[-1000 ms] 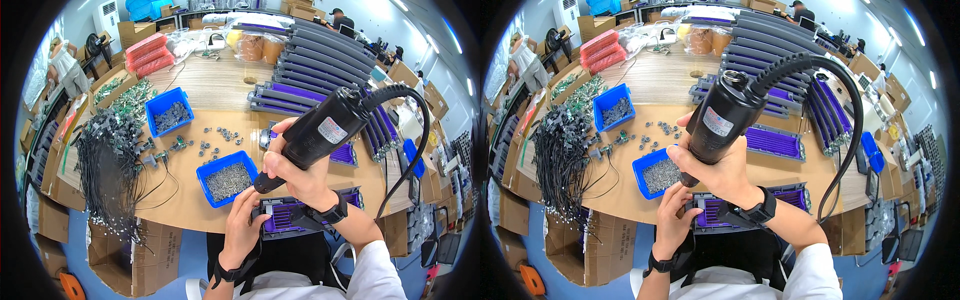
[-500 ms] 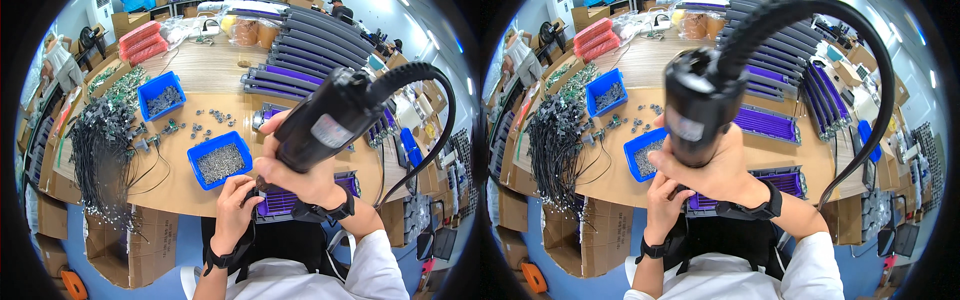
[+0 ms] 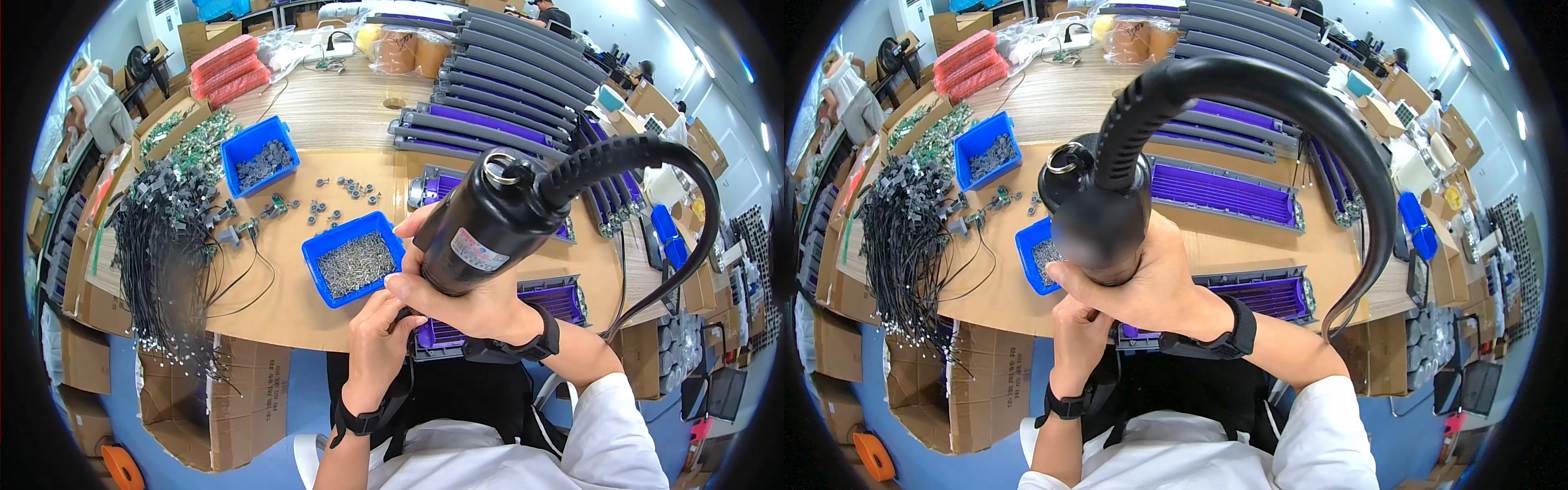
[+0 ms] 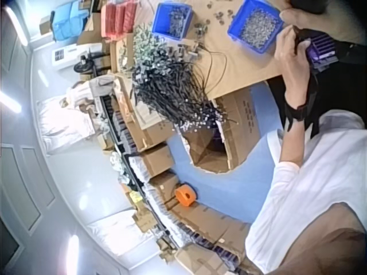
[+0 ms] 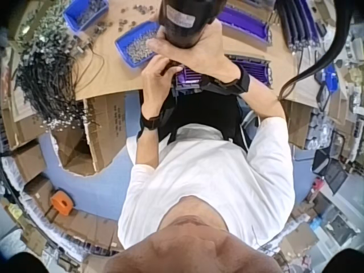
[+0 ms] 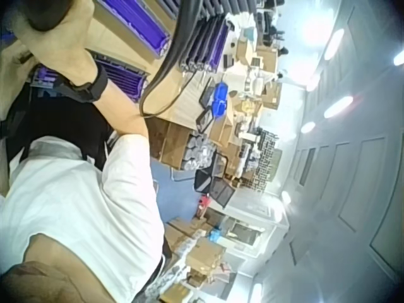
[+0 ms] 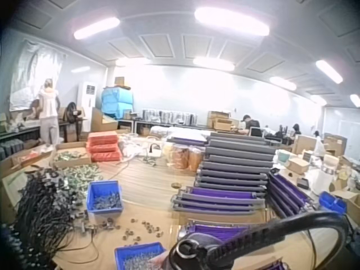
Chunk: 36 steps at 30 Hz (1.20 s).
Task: The person uses a power screwdriver to fasten screws into purple electronic components on a workbench. They repeatedly pick up screws from a blue bin, align them with the component, and drive them in before moving the finished unit aside.
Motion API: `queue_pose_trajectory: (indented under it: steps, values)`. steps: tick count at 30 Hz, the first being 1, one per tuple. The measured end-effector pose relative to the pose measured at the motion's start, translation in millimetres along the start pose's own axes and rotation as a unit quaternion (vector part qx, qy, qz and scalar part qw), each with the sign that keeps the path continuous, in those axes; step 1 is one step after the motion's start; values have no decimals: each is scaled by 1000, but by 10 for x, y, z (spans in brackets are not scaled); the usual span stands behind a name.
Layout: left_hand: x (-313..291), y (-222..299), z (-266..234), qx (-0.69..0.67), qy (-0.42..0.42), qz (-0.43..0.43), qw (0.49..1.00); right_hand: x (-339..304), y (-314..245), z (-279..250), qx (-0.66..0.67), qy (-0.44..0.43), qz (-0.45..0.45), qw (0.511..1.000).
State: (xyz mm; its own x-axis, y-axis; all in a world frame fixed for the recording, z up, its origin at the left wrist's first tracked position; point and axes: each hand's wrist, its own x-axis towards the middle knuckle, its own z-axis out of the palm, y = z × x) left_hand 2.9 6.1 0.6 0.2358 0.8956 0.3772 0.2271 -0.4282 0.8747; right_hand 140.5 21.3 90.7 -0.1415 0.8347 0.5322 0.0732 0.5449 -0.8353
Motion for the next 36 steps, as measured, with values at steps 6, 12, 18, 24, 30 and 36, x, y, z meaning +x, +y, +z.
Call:
queue_pose_trajectory:
  steps: [6,12,18,24,30,36]
  values:
    - [1,-5,12,-14,3,-5,1000,4,10,0,-2,1,-5,1000]
    - [-2,-19,15,-26,-1,-21,999,2,30,12,-8,-7,-2,1000]
    - [-2,-30,13,-14,-2,-17,1000,16,52,15,2,-20,47,999]
    - [-6,-40,21,-18,-13,-32,999,77,70,-36,1,-73,33,997]
    - [-20,-73,17,-4,-8,-21,1000,56,49,4,19,-97,41,994]
    - [-15,-28,10,-29,-24,-33,999,76,2,19,-4,-9,-7,1000]
